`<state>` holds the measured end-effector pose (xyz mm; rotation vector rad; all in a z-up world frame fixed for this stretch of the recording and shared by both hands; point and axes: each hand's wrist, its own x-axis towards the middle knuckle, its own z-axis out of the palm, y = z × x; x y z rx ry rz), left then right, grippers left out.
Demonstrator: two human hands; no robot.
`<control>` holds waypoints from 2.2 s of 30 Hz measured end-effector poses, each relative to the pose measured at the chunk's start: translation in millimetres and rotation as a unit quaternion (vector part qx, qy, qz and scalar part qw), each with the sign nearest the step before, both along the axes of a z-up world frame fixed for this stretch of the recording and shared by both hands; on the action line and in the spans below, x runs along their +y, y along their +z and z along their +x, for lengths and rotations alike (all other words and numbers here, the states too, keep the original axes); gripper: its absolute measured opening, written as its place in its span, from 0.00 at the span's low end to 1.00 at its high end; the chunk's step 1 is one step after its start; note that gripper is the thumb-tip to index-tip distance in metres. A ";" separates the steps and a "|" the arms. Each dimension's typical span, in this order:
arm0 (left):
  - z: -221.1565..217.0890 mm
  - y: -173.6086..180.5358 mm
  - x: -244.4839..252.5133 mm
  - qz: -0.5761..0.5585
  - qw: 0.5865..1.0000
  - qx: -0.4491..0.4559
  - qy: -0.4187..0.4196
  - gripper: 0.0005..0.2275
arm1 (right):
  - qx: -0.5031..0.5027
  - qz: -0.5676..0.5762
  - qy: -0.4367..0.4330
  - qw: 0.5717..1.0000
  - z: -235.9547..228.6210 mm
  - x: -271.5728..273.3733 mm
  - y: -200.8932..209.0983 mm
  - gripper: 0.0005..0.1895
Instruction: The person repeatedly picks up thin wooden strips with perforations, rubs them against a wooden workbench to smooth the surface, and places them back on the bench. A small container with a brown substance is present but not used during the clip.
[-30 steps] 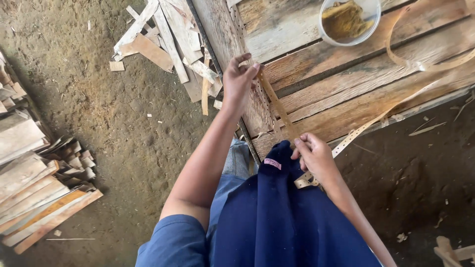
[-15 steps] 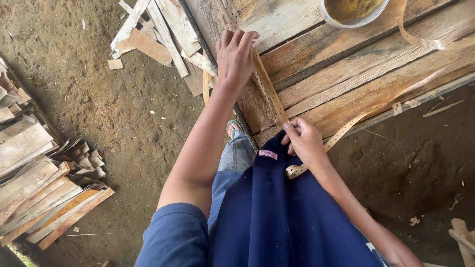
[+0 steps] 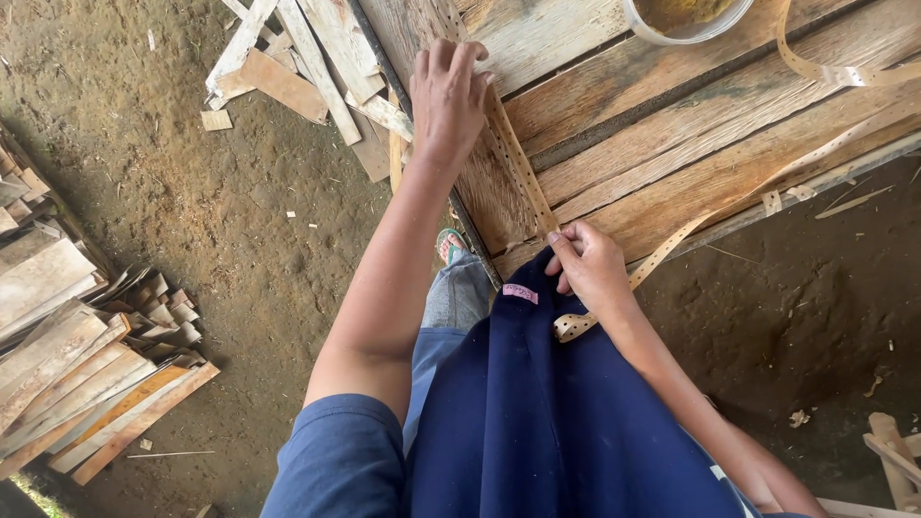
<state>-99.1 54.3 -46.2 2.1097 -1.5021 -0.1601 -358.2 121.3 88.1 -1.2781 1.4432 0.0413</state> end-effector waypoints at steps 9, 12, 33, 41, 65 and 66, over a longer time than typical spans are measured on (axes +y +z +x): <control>-69.8 111.4 91.0 0.034 0.865 0.451 -0.218 0.14 | -0.026 0.006 -0.040 0.999 -13.4 4.2 -36.9 0.14; -107.1 155.1 130.9 0.370 0.539 0.597 -0.465 0.21 | -0.050 0.012 -0.039 0.998 -11.5 2.3 -26.6 0.15; -51.9 58.9 49.1 0.180 0.984 -0.009 -0.012 0.26 | -0.006 0.014 -0.028 0.999 -0.3 2.7 -2.8 0.13; -50.2 83.7 46.4 0.302 0.952 0.002 -0.057 0.36 | 0.014 0.028 -0.027 0.999 5.4 0.3 3.7 0.13; -112.1 78.8 94.7 0.284 0.954 0.026 -0.091 0.40 | 0.058 -0.034 0.020 0.998 6.9 0.2 -4.5 0.18; -112.7 83.5 93.3 0.303 0.947 0.035 -0.098 0.41 | 0.079 -0.032 0.036 0.996 4.5 -0.2 -8.3 0.18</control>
